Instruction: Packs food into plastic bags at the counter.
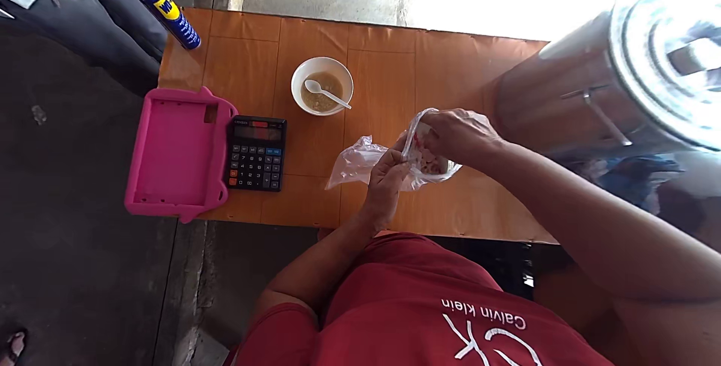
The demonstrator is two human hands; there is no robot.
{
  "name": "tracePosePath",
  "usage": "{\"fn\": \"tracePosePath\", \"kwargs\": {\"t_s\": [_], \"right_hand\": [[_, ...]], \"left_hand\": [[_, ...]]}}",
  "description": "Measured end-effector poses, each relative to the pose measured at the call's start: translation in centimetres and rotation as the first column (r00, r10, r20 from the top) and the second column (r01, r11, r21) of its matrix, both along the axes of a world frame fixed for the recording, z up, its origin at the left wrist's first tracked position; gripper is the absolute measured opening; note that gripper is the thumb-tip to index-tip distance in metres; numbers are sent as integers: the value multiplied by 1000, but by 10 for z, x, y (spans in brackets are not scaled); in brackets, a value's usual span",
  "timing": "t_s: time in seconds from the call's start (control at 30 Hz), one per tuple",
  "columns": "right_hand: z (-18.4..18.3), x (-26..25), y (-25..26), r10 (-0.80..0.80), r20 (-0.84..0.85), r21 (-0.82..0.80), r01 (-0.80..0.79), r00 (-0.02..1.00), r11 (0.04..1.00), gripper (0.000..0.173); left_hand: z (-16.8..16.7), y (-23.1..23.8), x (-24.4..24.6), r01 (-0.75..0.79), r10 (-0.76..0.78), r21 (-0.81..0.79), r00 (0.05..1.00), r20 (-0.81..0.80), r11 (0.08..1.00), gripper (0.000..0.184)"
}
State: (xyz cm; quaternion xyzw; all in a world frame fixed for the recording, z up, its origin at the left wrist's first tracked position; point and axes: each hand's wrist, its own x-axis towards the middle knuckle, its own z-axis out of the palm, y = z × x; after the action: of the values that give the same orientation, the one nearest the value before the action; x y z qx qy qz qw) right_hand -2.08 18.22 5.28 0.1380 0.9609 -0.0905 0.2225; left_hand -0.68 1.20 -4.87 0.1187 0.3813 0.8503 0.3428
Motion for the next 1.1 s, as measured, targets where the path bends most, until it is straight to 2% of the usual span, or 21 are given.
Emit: {"fn": "tracePosePath", "kwargs": {"t_s": [0.13,0.23,0.3,0.37,0.5,0.6,0.73,0.83,0.97,1.03,1.1], "right_hand": [[4,6,-4,55,-176,-21,-60,983,998,21],[-10,8,-2,9,-133,-44,-15,991,999,17],[-9,8,0,-10,-160,-54,1,987,999,13],[-2,10,-4,-20,-186,-55,10,982,998,18],[-12,10,-5,-54,-139,-12,53,989,999,12],[-3,6,-8,-56,-153,-30,52,987,998,23],[-14,4,-7,-49,-114,14,50,992,999,15],[-7,3,-13,-29,-155,20,33,987,999,21],[-7,4,-20,-43,-86,62,49,995,997,15],[3,5,-24,-25,-120,59,32,992,998,26],[-4,8,-23,-30,-95,63,36,995,997,27]], "left_hand": [[-4,1,-1,-22,21,8,999,36,1000,21],[-4,3,2,-8,8,-8,999,53,1000,22],[-2,5,1,-10,10,2,997,74,1000,22],[-3,4,1,-16,16,1,996,88,1000,22],[-3,6,0,-16,17,-16,997,77,1000,21],[-4,5,0,-20,23,-34,996,85,999,21],[-6,7,0,-21,24,-43,997,79,999,21],[-5,5,-1,-28,33,-57,995,96,998,21],[-5,5,1,-15,22,-83,997,78,996,19],[-3,2,1,-12,20,-109,997,73,994,19],[-4,0,5,12,-5,-138,999,53,990,19]]}}
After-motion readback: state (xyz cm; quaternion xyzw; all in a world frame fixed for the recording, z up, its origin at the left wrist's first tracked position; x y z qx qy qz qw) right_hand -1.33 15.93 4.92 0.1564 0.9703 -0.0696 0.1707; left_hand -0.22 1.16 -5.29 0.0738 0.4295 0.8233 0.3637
